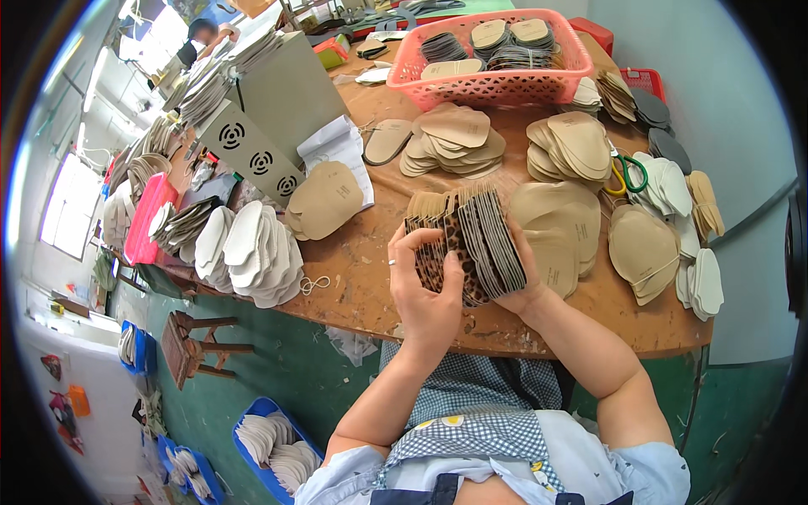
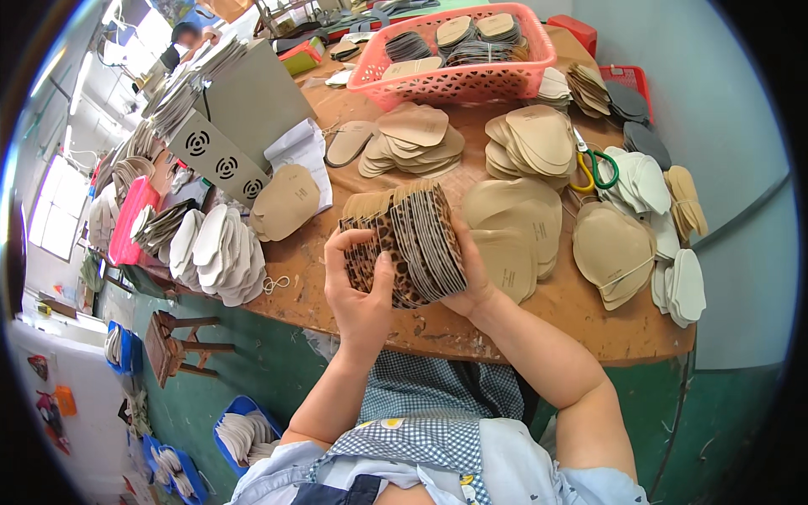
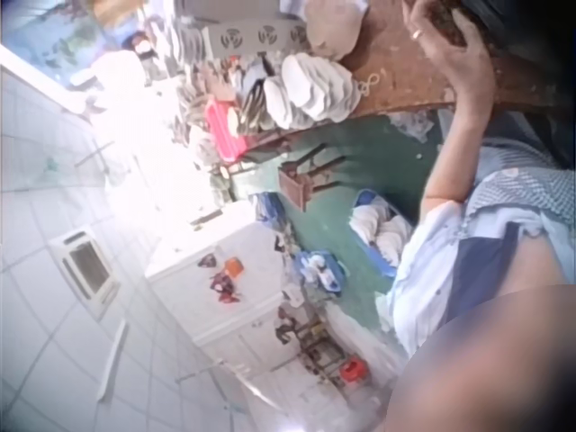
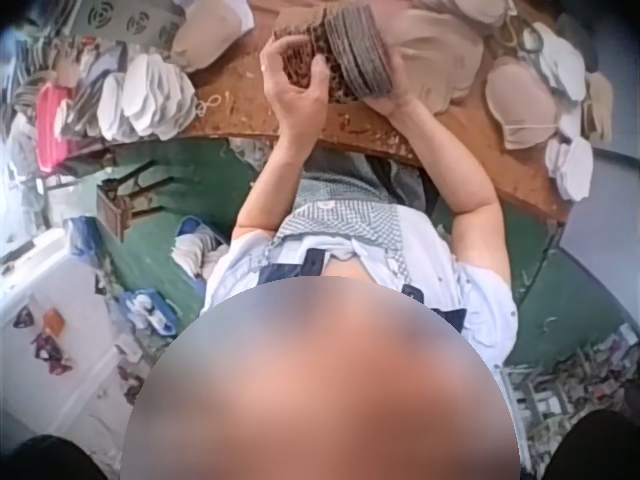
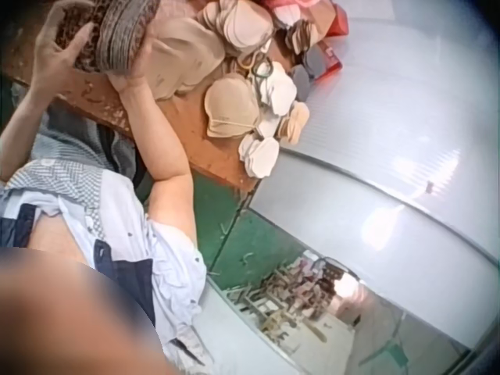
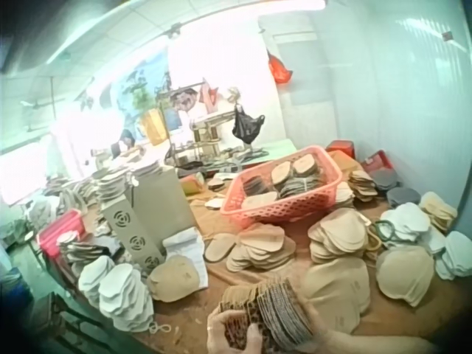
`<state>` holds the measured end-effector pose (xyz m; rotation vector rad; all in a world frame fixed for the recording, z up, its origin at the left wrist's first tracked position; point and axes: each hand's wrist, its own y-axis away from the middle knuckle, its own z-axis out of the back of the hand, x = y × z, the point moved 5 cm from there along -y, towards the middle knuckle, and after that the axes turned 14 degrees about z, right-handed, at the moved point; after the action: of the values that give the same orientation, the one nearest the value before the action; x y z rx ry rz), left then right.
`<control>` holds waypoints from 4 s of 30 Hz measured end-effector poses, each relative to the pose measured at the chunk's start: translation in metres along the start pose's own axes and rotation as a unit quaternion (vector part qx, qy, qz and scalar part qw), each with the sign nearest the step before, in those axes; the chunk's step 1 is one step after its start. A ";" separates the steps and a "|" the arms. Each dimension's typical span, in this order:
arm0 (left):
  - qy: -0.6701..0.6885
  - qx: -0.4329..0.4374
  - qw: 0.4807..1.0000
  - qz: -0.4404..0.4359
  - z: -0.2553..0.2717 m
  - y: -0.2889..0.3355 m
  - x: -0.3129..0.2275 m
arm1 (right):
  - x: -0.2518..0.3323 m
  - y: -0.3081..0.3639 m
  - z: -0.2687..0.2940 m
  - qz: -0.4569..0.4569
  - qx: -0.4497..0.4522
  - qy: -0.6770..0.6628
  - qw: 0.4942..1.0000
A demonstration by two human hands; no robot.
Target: Sorting and counting various shoe upper and lining components on a workbench.
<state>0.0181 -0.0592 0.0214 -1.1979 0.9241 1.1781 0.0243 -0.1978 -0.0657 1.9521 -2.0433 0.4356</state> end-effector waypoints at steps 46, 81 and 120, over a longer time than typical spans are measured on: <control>-0.054 0.034 0.995 -0.079 -0.004 0.003 -0.008 | -0.001 0.001 0.001 -0.018 0.058 -0.043 0.997; -0.056 0.044 0.997 -0.044 -0.007 0.004 -0.010 | 0.000 0.000 -0.002 0.002 0.006 0.030 1.000; -0.101 0.030 0.990 -0.097 -0.011 0.008 -0.012 | 0.002 -0.001 -0.004 -0.001 0.025 0.026 0.999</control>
<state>0.0082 -0.0728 0.0299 -1.0722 0.6706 1.0833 0.0252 -0.1981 -0.0606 1.9504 -2.0167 0.5371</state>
